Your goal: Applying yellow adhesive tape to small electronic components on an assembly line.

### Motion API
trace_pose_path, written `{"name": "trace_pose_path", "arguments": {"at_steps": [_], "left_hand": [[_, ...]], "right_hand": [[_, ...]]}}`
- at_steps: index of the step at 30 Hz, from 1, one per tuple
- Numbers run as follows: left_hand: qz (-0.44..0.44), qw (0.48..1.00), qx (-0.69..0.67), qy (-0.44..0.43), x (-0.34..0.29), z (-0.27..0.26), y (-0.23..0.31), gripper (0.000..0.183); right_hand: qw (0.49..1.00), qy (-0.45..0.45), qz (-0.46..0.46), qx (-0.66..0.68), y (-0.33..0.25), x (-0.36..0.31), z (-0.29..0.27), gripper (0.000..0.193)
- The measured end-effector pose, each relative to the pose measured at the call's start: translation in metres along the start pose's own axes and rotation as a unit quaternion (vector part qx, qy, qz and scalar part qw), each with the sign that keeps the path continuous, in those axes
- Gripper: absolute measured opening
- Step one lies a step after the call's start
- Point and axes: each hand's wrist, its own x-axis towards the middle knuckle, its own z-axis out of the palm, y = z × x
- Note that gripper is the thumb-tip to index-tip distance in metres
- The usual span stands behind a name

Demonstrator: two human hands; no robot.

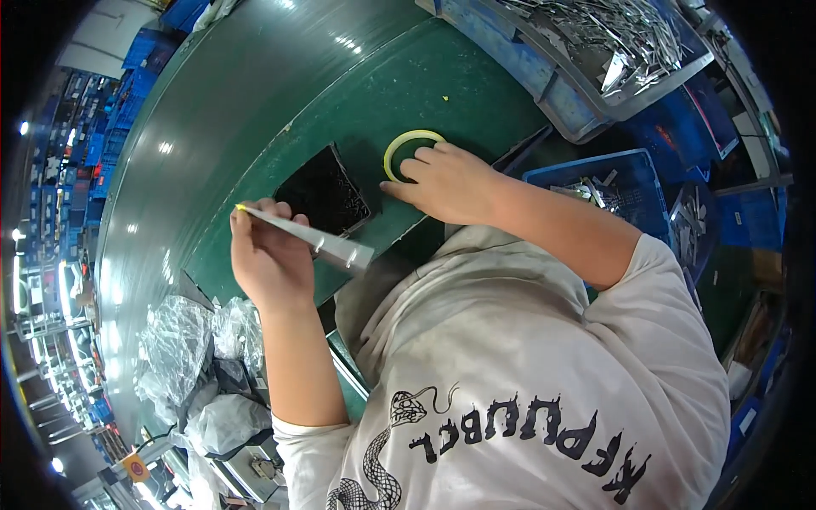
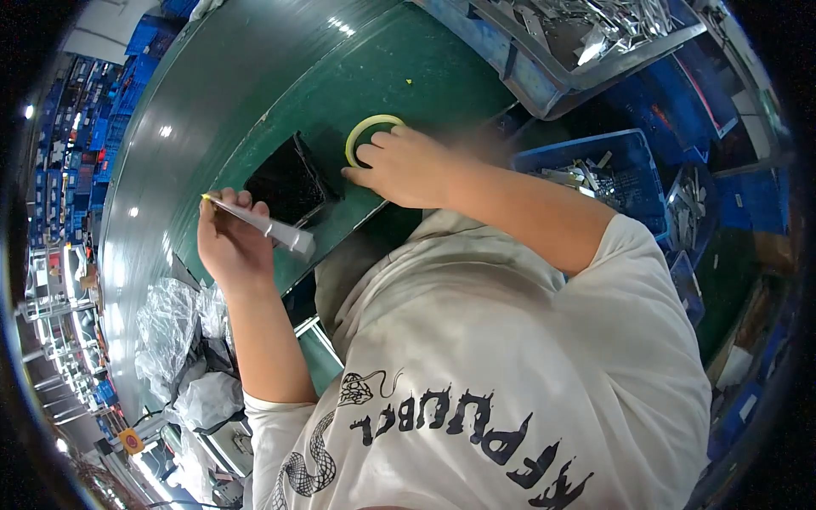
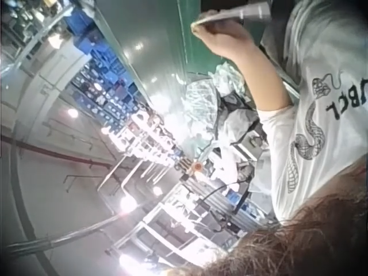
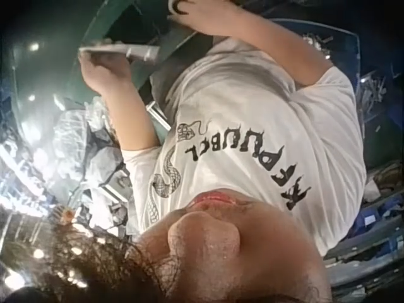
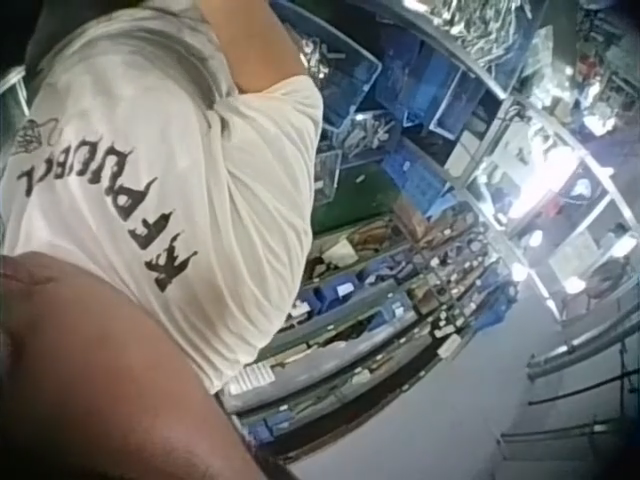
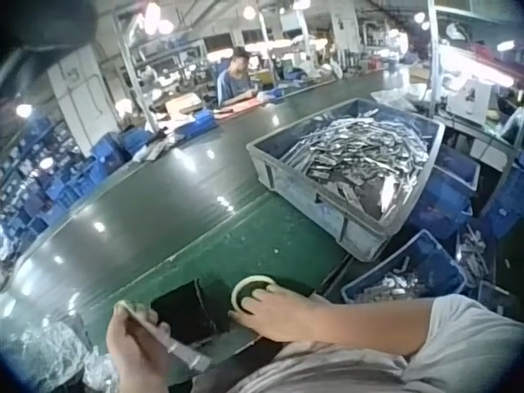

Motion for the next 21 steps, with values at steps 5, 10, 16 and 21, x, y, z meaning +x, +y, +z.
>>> {"name": "trace_pose_path", "arguments": {"at_steps": [5,10,16,21], "left_hand": [[-0.061,0.992,-0.066,-0.087,-0.016,0.0,0.014,0.02],[-0.017,0.991,0.004,-0.131,-0.032,-0.009,0.004,0.029],[-0.003,0.948,0.121,-0.295,-0.051,0.019,-0.045,0.029],[0.196,0.827,0.278,-0.447,-0.059,0.022,-0.059,0.011]], "right_hand": [[0.998,0.057,0.006,0.004,0.002,-0.013,-0.001,0.042],[0.972,0.119,0.012,0.201,-0.02,-0.031,-0.032,0.042],[0.749,-0.107,0.008,0.654,-0.069,-0.046,-0.038,0.028],[0.754,-0.102,-0.004,0.649,-0.059,-0.055,-0.032,0.024]]}}
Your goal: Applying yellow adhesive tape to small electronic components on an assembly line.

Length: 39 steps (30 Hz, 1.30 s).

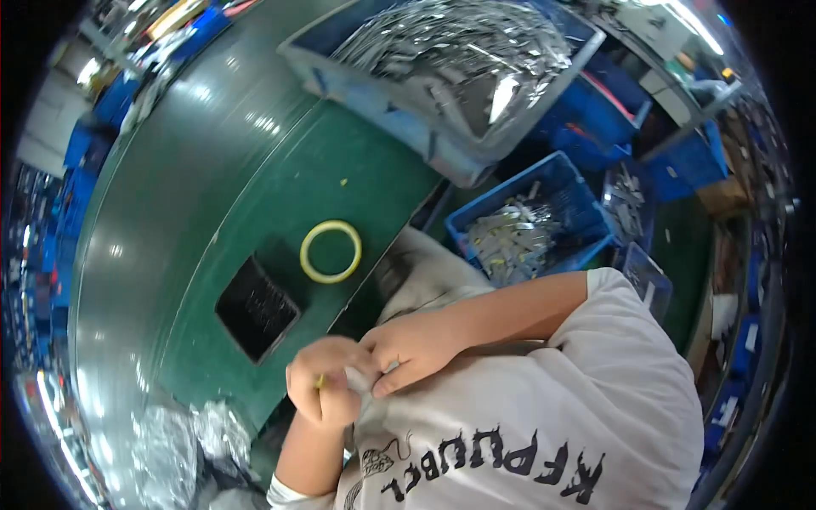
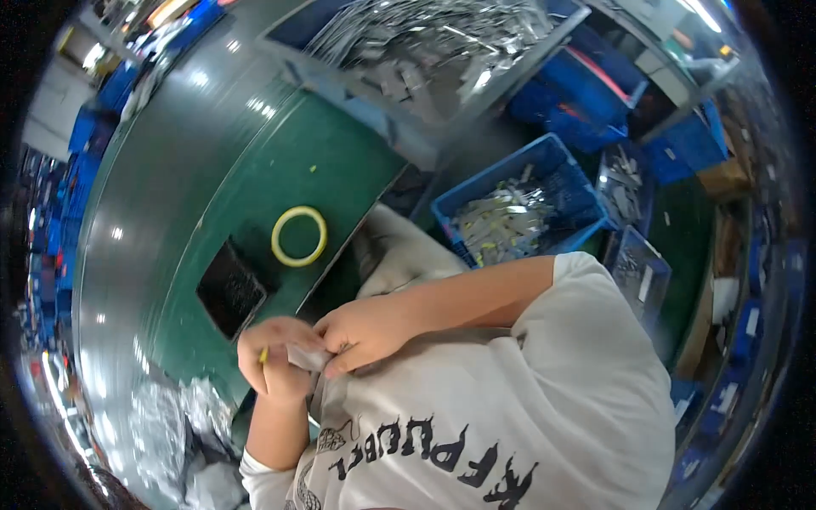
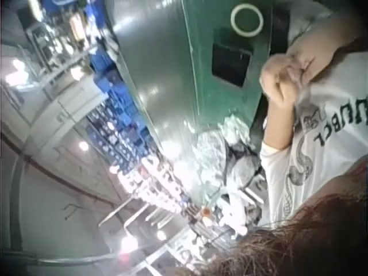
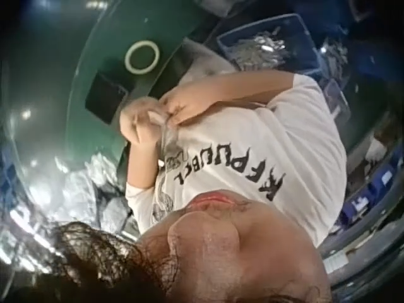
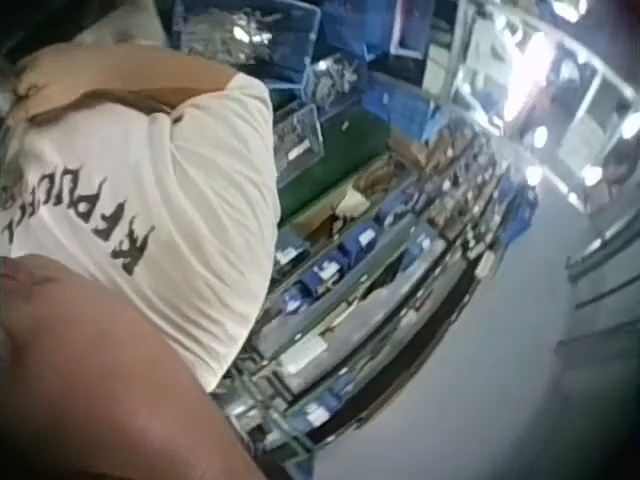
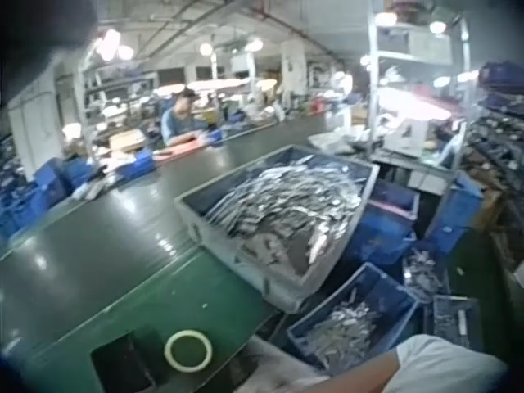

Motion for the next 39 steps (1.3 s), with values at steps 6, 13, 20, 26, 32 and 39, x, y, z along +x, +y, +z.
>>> {"name": "trace_pose_path", "arguments": {"at_steps": [6,13,20,26,32,39], "left_hand": [[0.109,0.986,0.026,-0.127,0.013,0.022,-0.016,0.081],[0.034,0.969,0.245,-0.015,-0.041,-0.028,-0.009,0.05],[-0.115,0.942,0.312,0.047,-0.087,-0.039,-0.017,0.01],[-0.055,0.93,0.36,-0.058,-0.074,-0.024,-0.027,0.017],[-0.035,0.924,0.372,-0.084,-0.078,-0.025,-0.013,0.015],[-0.077,0.938,0.331,-0.075,-0.075,-0.033,-0.015,0.014]], "right_hand": [[0.894,0.151,-0.141,-0.397,0.005,-0.069,-0.041,0.017],[0.71,0.34,0.192,-0.586,0.04,-0.276,-0.07,0.049],[0.496,0.595,-0.095,-0.625,-0.065,-0.215,-0.15,0.025],[0.697,0.28,0.392,-0.531,-0.11,-0.065,-0.246,0.037],[0.671,0.046,0.633,-0.384,-0.012,-0.055,-0.297,0.045],[0.613,0.113,0.612,-0.487,-0.038,-0.044,-0.287,0.044]]}}
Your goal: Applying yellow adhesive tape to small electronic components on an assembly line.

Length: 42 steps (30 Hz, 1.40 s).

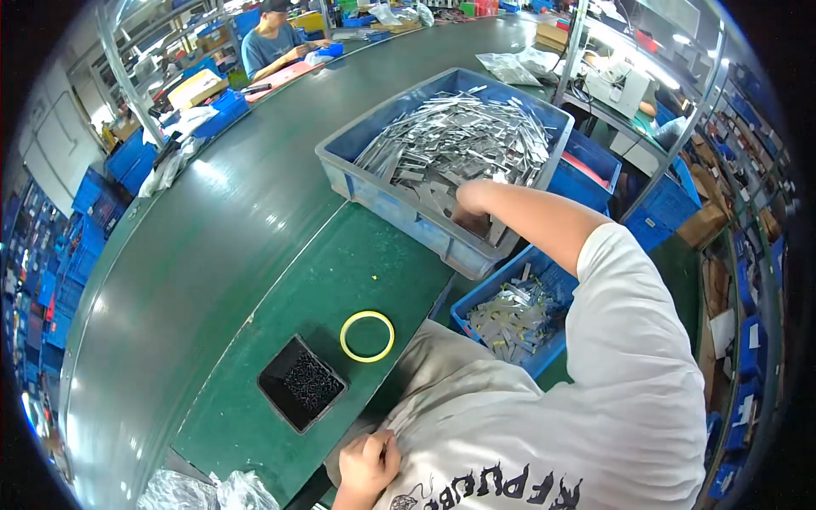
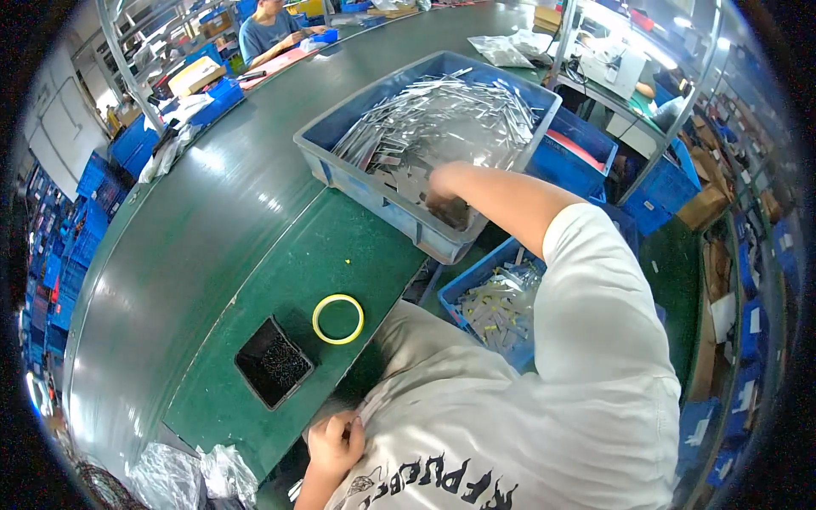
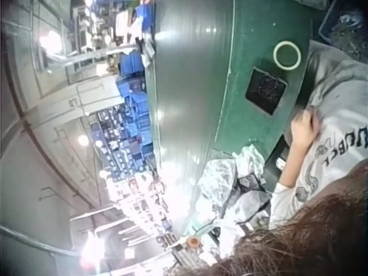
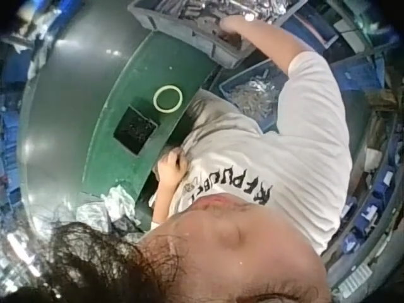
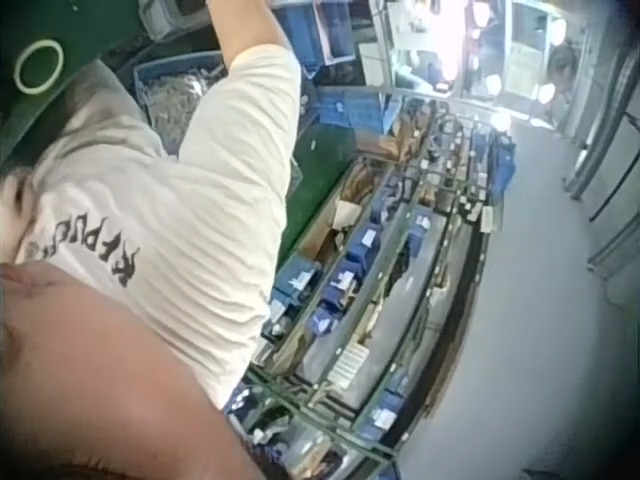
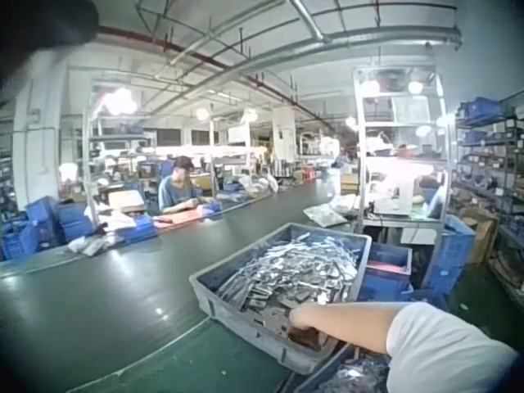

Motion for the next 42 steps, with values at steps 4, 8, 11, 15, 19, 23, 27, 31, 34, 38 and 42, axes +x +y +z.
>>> {"name": "trace_pose_path", "arguments": {"at_steps": [4,8,11,15,19,23,27,31,34,38,42], "left_hand": [[0.006,1.0,0.0,0.006,0.001,-0.002,0.003,0.014],[0.021,1.0,0.005,0.017,0.0,-0.003,0.008,0.016],[0.048,0.998,-0.004,0.039,0.004,-0.002,0.009,0.017],[0.074,0.993,0.061,0.062,-0.007,-0.009,0.011,0.029],[0.232,0.945,0.1,0.207,-0.007,-0.007,0.005,0.04],[0.253,0.926,0.16,0.231,-0.012,0.003,0.007,0.036],[0.234,0.951,0.141,0.147,-0.007,-0.005,0.017,0.034],[0.252,0.952,0.095,0.145,-0.002,-0.004,0.02,0.033],[0.26,0.957,0.06,0.113,-0.001,-0.006,0.02,0.036],[0.207,0.975,0.026,0.083,-0.005,-0.007,0.018,0.041],[0.037,0.988,-0.119,0.086,-0.006,-0.007,0.018,0.027]], "right_hand": [[0.981,0.168,0.092,0.042,0.007,-0.011,-0.008,0.043],[0.915,0.305,0.058,0.257,0.028,-0.027,-0.02,0.055],[0.628,0.5,-0.079,0.591,0.056,-0.039,-0.017,0.032],[0.306,0.242,-0.187,0.901,-0.057,-0.156,-0.016,0.039],[0.507,-0.234,-0.316,0.767,-0.119,-0.205,0.067,0.035],[0.509,-0.521,-0.137,0.671,-0.166,-0.196,0.131,0.027],[0.492,-0.519,-0.079,0.694,-0.2,-0.223,0.121,0.019],[0.452,-0.593,-0.126,0.654,-0.197,-0.202,0.138,0.015],[0.438,-0.634,-0.149,0.62,-0.194,-0.197,0.142,0.013],[0.756,-0.364,-0.371,0.398,-0.198,-0.19,0.099,0.015],[0.863,0.189,-0.321,0.342,-0.195,-0.164,0.072,0.019]]}}
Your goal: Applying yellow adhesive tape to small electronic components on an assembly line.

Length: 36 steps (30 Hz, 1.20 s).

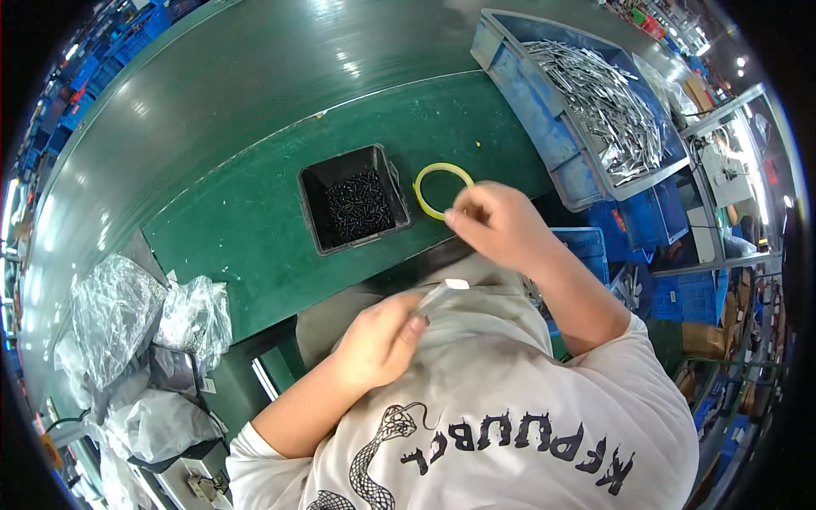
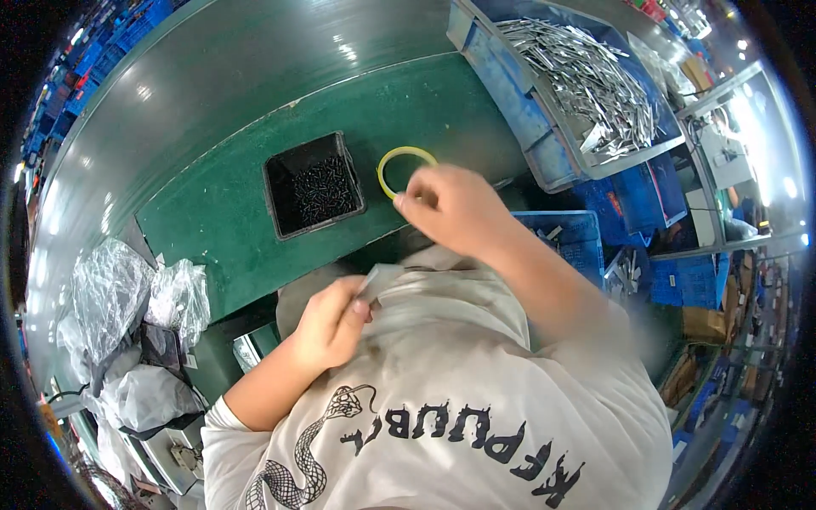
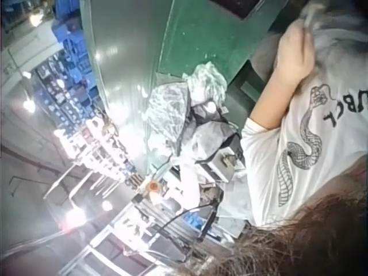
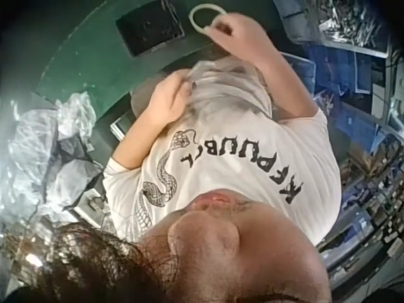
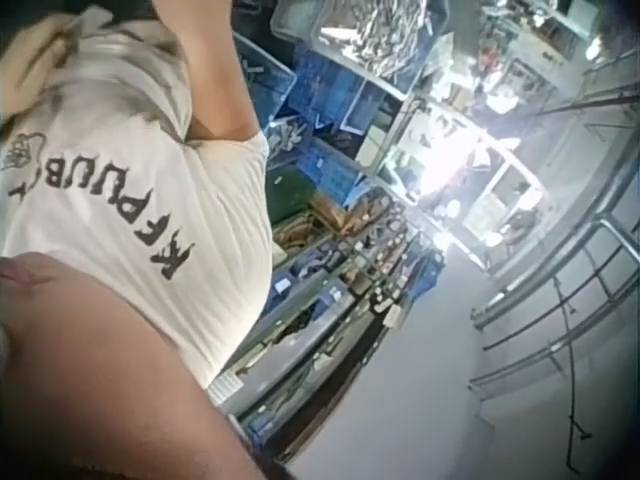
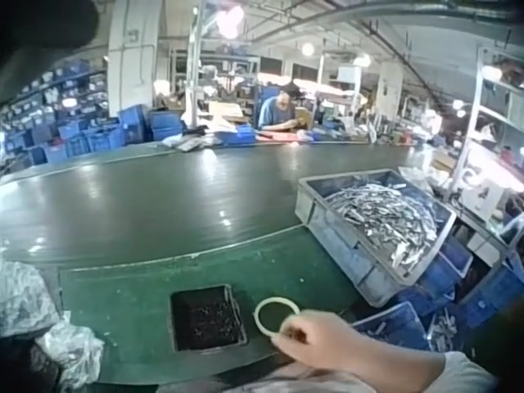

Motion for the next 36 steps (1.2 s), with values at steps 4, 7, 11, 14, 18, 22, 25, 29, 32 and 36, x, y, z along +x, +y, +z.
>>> {"name": "trace_pose_path", "arguments": {"at_steps": [4,7,11,14,18,22,25,29,32,36], "left_hand": [[-0.296,0.887,-0.353,0.024,-0.004,0.006,-0.006,0.017],[-0.34,0.814,-0.462,0.087,0.0,0.009,-0.004,0.016],[-0.391,0.772,-0.495,0.077,0.003,-0.001,-0.01,0.018],[-0.431,0.768,-0.464,0.097,0.008,-0.011,-0.008,0.017],[-0.448,0.766,-0.453,0.085,0.012,-0.015,-0.01,0.015],[-0.452,0.762,-0.457,0.077,0.01,-0.011,-0.011,0.016],[-0.45,0.765,-0.456,0.066,0.01,-0.01,-0.009,0.016],[-0.425,0.776,-0.463,0.056,0.006,-0.008,-0.009,0.015],[-0.433,0.784,-0.442,0.042,0.009,-0.008,-0.005,0.014],[-0.423,0.789,-0.445,0.04,0.007,-0.006,-0.004,0.014]], "right_hand": [[0.956,0.1,-0.141,-0.236,0.039,0.013,0.039,0.026],[0.964,0.086,-0.127,-0.219,0.043,0.004,0.048,0.019],[0.972,0.072,-0.141,-0.174,0.043,-0.012,0.036,0.013],[0.985,0.047,-0.127,-0.105,0.04,-0.028,0.022,0.012],[0.988,-0.018,-0.118,0.1,0.038,-0.047,0.009,0.008],[0.962,-0.104,-0.175,0.184,0.031,-0.049,0.0,0.007],[0.954,-0.124,-0.172,0.213,0.032,-0.05,0.002,0.013],[0.953,-0.13,-0.181,0.207,0.031,-0.048,0.003,0.015],[0.95,-0.129,-0.188,0.212,0.032,-0.048,0.004,0.014],[0.949,-0.124,-0.189,0.222,0.032,-0.048,0.005,0.013]]}}
